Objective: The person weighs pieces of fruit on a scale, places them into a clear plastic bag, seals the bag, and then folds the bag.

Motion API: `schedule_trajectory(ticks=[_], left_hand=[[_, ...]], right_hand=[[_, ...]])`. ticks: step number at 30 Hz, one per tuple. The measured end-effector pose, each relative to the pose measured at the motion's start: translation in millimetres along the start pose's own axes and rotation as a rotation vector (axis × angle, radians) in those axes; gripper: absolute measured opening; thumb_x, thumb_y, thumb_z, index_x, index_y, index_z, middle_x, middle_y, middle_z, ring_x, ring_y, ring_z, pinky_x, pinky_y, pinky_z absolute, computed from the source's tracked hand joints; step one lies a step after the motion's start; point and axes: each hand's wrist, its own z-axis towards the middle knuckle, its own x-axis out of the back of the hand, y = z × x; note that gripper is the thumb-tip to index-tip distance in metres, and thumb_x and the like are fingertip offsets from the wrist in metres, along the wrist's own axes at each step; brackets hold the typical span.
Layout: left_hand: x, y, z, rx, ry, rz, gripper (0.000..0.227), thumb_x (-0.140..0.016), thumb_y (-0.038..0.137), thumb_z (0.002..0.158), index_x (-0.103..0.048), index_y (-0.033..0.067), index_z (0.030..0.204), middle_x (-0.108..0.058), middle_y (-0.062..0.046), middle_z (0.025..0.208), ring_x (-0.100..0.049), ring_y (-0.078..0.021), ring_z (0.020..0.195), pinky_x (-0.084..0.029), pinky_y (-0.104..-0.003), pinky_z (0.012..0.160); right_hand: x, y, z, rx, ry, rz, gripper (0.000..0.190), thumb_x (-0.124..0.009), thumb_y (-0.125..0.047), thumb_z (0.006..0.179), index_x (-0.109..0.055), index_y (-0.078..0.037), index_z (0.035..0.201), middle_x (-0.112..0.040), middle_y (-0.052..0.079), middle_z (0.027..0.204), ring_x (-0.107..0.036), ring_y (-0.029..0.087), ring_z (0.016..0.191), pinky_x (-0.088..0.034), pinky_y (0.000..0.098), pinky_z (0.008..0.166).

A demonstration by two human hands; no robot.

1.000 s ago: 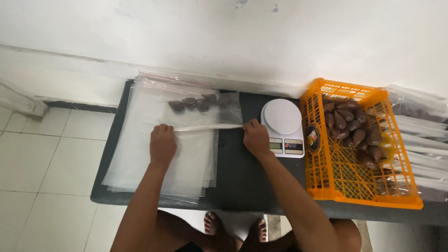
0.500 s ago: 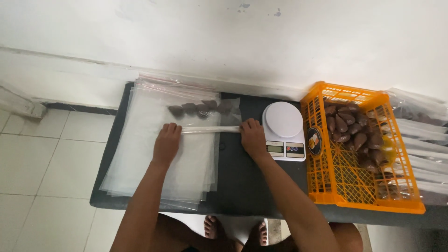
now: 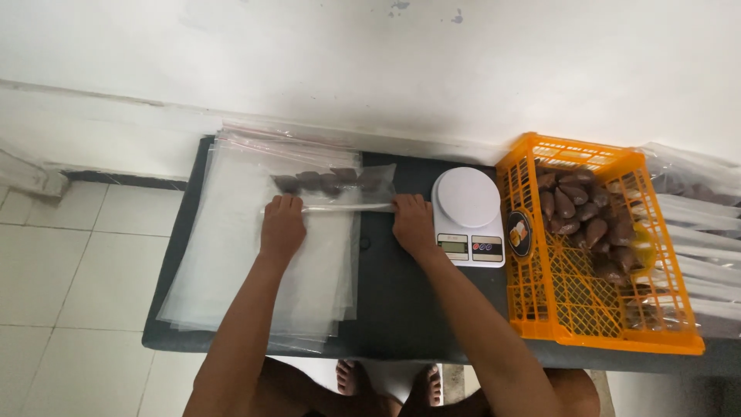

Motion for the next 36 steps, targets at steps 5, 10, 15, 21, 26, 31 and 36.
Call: schedule_trajectory(ticks=[5,10,15,21,26,31,36], left_hand=[[16.5,8.1,13.3,0.108,-0.074,-0.053,0.02,-0.053,0.009,0.093,-0.058,0.0105,0.112,-0.06,-0.008,0.105,-0.062,-0.0273,0.107,-0.05,-0.04,0.095],[17.2,7.5,8.2,0.05,-0.069,-0.001,0.018,-0.058,0.012,0.094,-0.06,0.0127,0.112,-0.061,-0.007,0.11,-0.062,-0.0268,0.114,-0.048,-0.039,0.101],[10.5,-0.4,2.1,-0.08,0.063,0.019,0.025,-0.06,0.019,0.09,-0.057,0.0122,0.114,-0.06,-0.01,0.11,-0.063,-0.03,0.112,-0.05,-0.041,0.099],[3.7,-0.1,10.1,-0.044,0.046,-0.001,0.026,-0.063,0.034,0.091,-0.057,0.0144,0.108,-0.059,-0.007,0.103,-0.063,-0.0287,0.107,-0.049,-0.042,0.1],[24.5,4.6,20.4,-0.004,-0.031,-0.032,0.027,-0.06,0.031,0.089,-0.056,0.013,0.11,-0.057,-0.009,0.102,-0.061,-0.0292,0.104,-0.046,-0.043,0.097],[31.7,0.2,30.7,-0.03,-0.049,0.043,0.028,-0.061,0.027,0.087,-0.055,0.0131,0.11,-0.058,-0.008,0.104,-0.06,-0.0266,0.103,-0.044,-0.041,0.095],[64.5,-4.2,44.5,-0.087,-0.164,0.028,0.018,-0.053,0.021,0.098,-0.053,0.0152,0.115,-0.06,-0.006,0.107,-0.061,-0.0251,0.107,-0.045,-0.038,0.093]], right_hand=[[0.6,-3.0,10.4,-0.083,-0.09,0.026,0.006,-0.057,-0.016,0.1,-0.059,-0.016,0.105,-0.056,0.004,0.091,-0.057,0.024,0.084,-0.041,0.0381,0.073],[18.0,-13.9,9.9,0.007,-0.069,-0.081,0.004,-0.057,-0.019,0.1,-0.06,-0.016,0.101,-0.052,0.006,0.099,-0.054,0.024,0.083,-0.041,0.0379,0.068],[31.9,-21.2,12.9,0.14,-0.021,-0.079,0.01,-0.062,-0.016,0.088,-0.064,-0.012,0.097,-0.049,0.011,0.112,-0.05,0.029,0.101,-0.039,0.0382,0.079],[20.4,-28.0,19.5,0.297,0.138,-0.171,0.005,-0.063,-0.017,0.095,-0.06,-0.013,0.093,-0.052,0.01,0.105,-0.053,0.026,0.101,-0.038,0.0378,0.084],[-4.3,-26.8,23.0,0.326,0.098,-0.134,0.008,-0.06,-0.015,0.098,-0.064,-0.009,0.102,-0.056,0.011,0.104,-0.059,0.027,0.102,-0.045,0.0387,0.087],[-18.4,-16.7,31.8,0.34,0.043,-0.142,0.014,-0.051,-0.01,0.102,-0.064,-0.006,0.106,-0.057,0.012,0.101,-0.061,0.03,0.1,-0.048,0.0389,0.086],[-13.6,-15.4,55.5,0.328,0.082,-0.292,0.014,-0.048,-0.01,0.103,-0.059,-0.008,0.095,-0.054,0.011,0.09,-0.062,0.027,0.088,-0.05,0.0374,0.078]])
